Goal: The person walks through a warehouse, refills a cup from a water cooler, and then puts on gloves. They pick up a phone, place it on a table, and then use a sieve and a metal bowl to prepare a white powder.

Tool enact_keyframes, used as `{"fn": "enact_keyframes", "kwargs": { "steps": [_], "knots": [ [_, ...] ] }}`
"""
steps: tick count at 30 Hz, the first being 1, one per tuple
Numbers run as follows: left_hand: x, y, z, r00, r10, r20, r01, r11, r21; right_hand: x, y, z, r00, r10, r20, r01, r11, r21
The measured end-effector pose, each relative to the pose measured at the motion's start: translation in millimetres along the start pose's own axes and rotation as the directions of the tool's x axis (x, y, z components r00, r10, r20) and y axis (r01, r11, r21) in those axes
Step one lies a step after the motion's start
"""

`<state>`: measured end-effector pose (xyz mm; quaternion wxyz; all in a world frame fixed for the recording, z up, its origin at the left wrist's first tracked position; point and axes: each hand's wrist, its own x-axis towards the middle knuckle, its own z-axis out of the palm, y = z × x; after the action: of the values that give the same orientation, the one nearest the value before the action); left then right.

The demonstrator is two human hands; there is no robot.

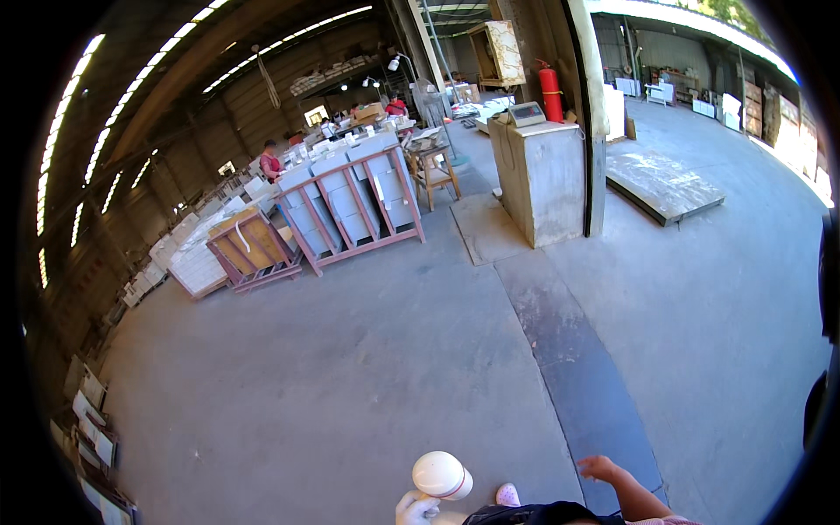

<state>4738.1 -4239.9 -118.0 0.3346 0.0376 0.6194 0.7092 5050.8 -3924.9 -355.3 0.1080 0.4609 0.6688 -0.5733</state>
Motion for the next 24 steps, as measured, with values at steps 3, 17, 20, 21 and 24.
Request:
{"fn": "enact_keyframes", "kwargs": {
  "steps": [3, 17, 20, 21, 24],
  "knots": [
    [82, 36, 32, 1.0, -0.006, 0.02, 0.005, 1.0, 0.023, 7, 97, -1, 0.917, 0.392, 0.072, -0.395, 0.917, 0.047],
    [421, 137, 180, 0.991, 0.056, -0.124, -0.064, 0.996, -0.055, 305, 39, -186, 0.788, 0.547, 0.284, -0.516, 0.837, -0.182],
    [487, 160, 215, 0.991, 0.05, -0.128, -0.057, 0.997, -0.057, 459, -81, -269, 0.957, 0.268, 0.113, -0.179, 0.85, -0.496],
    [508, 169, 225, 0.988, 0.045, -0.147, -0.055, 0.997, -0.062, 509, -149, -300, 0.966, 0.216, 0.141, -0.068, 0.741, -0.668],
    [567, 189, 242, 0.971, 0.071, -0.229, -0.092, 0.992, -0.082, 614, -340, -341, 0.882, -0.331, -0.336, 0.084, 0.811, -0.579]
  ]
}}
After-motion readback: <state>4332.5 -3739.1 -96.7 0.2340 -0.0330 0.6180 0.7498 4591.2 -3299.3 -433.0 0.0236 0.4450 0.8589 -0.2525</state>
